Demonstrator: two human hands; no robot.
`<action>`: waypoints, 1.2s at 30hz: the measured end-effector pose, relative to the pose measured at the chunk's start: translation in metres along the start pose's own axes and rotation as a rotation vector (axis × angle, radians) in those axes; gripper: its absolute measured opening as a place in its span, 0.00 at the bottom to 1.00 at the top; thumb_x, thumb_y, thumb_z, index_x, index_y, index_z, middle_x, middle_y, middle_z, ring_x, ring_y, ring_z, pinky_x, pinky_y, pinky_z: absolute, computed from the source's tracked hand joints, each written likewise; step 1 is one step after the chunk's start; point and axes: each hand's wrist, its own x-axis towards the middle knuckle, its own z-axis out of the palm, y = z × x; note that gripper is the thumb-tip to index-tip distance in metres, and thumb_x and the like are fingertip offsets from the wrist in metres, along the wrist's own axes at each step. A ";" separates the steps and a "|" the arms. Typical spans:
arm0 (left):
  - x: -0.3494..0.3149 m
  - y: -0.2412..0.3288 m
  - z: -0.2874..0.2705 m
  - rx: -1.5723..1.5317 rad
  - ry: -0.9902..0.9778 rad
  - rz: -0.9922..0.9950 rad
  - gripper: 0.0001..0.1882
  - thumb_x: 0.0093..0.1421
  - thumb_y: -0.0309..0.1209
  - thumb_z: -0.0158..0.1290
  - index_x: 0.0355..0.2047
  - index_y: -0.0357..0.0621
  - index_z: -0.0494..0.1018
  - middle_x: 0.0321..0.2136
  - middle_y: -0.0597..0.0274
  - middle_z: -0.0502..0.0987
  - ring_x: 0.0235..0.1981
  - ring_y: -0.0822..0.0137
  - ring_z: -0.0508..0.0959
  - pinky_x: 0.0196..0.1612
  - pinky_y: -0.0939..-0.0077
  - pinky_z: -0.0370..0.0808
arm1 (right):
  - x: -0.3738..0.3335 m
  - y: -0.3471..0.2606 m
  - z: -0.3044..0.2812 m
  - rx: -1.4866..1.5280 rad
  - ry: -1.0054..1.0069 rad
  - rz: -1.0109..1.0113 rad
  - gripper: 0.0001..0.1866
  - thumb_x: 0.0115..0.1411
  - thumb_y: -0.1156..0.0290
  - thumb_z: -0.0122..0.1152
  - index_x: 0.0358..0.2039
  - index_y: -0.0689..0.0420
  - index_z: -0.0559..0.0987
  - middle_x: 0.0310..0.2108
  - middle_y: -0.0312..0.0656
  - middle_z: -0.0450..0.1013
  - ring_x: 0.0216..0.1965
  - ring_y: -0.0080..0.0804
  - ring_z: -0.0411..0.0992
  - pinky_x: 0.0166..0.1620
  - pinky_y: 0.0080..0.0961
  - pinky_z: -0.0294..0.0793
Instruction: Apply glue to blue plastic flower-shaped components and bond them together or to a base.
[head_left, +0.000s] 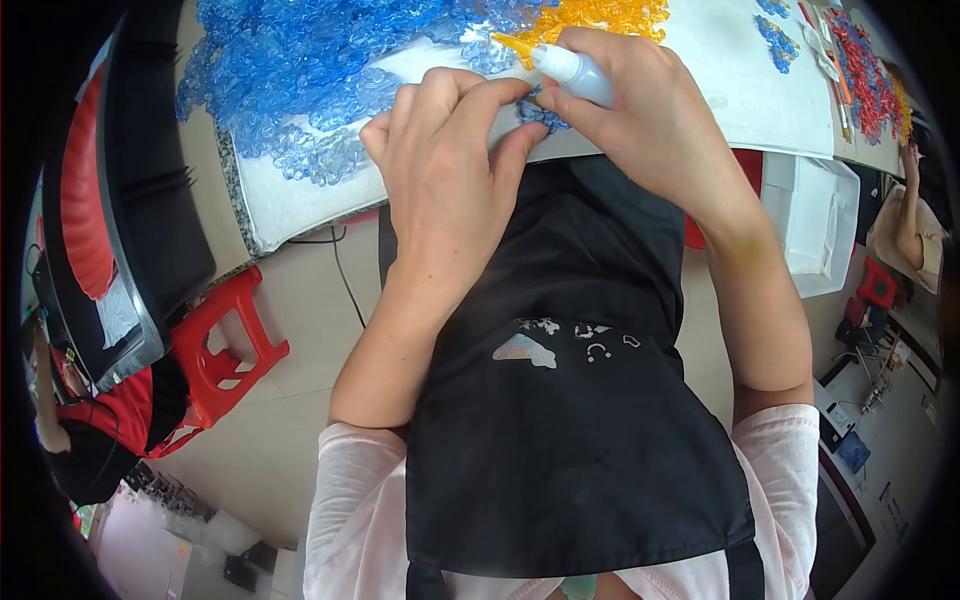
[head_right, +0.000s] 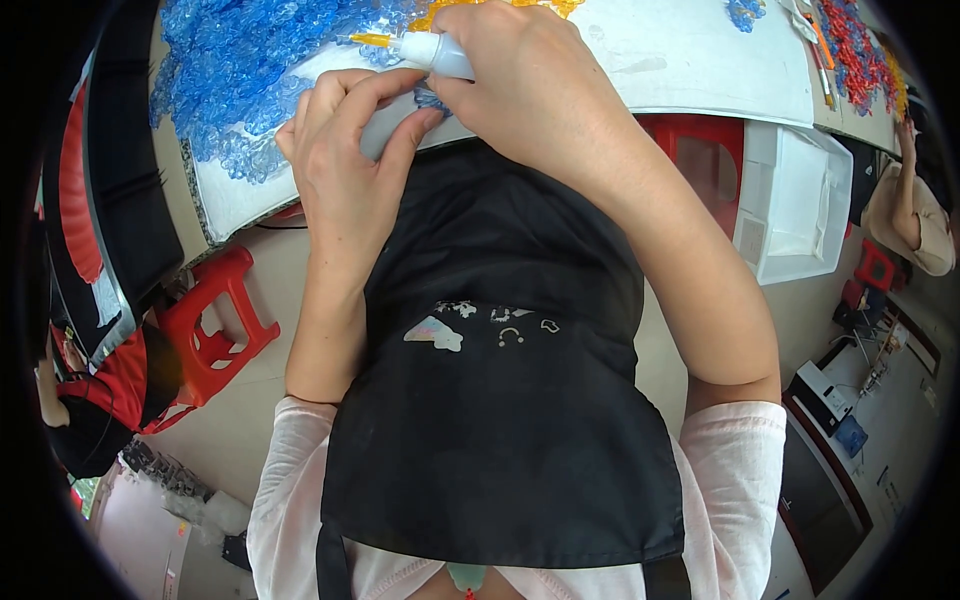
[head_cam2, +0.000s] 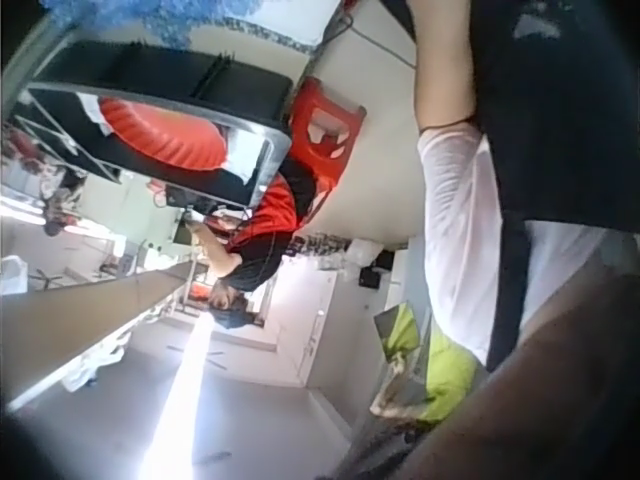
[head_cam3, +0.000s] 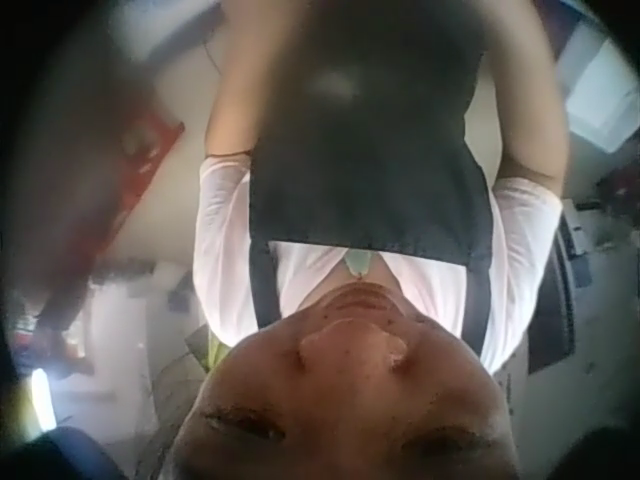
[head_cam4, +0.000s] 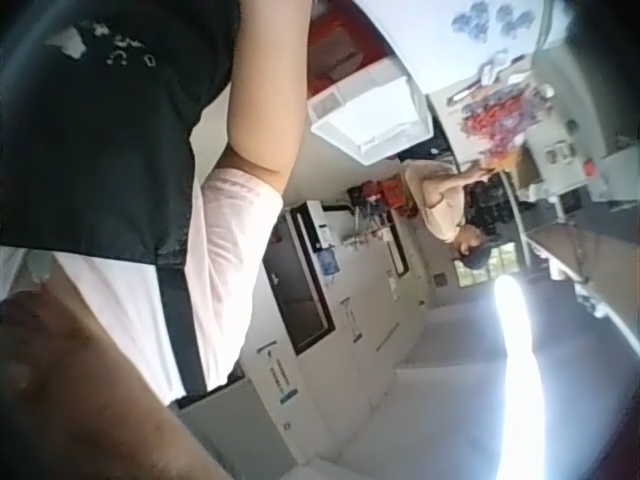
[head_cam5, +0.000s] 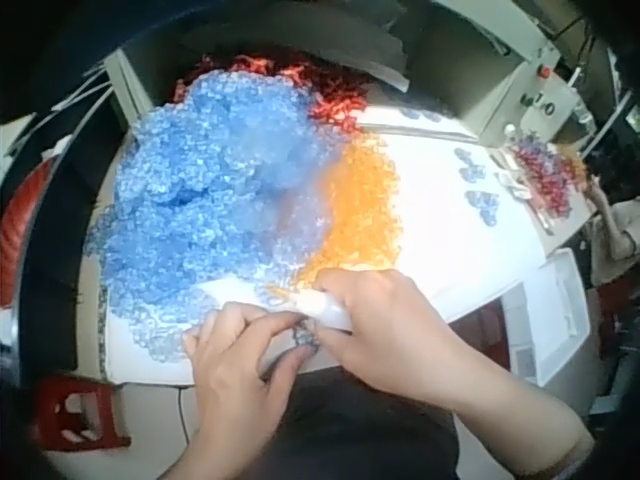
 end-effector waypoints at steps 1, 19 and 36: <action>0.000 0.000 0.000 -0.001 0.004 0.005 0.13 0.42 0.31 0.63 0.30 0.48 0.75 0.26 0.70 0.68 0.31 0.67 0.68 0.36 0.71 0.55 | 0.000 -0.001 0.000 0.009 -0.018 0.027 0.15 0.52 0.67 0.61 0.36 0.65 0.75 0.28 0.52 0.74 0.29 0.47 0.73 0.33 0.31 0.70; 0.001 -0.001 -0.001 -0.004 0.003 0.007 0.13 0.42 0.31 0.63 0.30 0.48 0.75 0.26 0.70 0.68 0.31 0.68 0.68 0.36 0.72 0.54 | 0.001 -0.002 0.000 0.036 -0.010 0.026 0.13 0.51 0.68 0.61 0.34 0.63 0.75 0.26 0.51 0.73 0.28 0.47 0.73 0.32 0.31 0.70; 0.000 -0.002 -0.002 0.021 0.001 0.016 0.14 0.42 0.31 0.63 0.31 0.48 0.76 0.28 0.69 0.69 0.32 0.67 0.69 0.38 0.72 0.55 | -0.001 0.006 0.007 -0.012 0.052 -0.048 0.14 0.51 0.68 0.62 0.34 0.63 0.75 0.27 0.52 0.73 0.28 0.46 0.73 0.32 0.31 0.70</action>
